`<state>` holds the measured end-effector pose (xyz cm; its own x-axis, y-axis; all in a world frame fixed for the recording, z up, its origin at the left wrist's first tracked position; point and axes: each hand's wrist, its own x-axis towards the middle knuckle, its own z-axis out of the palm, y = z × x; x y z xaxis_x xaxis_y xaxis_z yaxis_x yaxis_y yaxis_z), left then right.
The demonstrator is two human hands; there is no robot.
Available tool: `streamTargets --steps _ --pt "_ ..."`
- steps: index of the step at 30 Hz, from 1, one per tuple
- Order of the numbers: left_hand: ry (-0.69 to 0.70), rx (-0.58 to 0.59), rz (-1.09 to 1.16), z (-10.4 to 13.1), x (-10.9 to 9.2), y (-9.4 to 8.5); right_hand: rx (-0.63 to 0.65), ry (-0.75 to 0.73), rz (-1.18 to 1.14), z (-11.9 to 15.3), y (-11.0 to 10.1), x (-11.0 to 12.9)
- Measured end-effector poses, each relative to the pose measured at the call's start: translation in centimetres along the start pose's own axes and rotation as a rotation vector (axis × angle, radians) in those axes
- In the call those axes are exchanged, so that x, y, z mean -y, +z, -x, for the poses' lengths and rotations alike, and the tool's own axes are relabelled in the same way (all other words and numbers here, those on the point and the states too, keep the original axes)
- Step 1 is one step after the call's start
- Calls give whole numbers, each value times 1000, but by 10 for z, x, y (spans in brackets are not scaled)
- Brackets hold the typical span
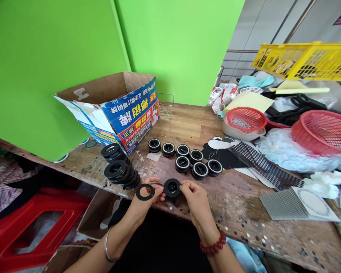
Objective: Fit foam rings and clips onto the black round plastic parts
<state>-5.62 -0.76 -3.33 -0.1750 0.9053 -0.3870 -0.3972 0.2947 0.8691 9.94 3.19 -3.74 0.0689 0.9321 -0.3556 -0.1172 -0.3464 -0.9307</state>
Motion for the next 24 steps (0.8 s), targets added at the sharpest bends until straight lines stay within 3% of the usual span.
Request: streamTargets --steps 24 --pt "10 -12 -12 -2 0 0 39 -11 83 -3 -1 5"
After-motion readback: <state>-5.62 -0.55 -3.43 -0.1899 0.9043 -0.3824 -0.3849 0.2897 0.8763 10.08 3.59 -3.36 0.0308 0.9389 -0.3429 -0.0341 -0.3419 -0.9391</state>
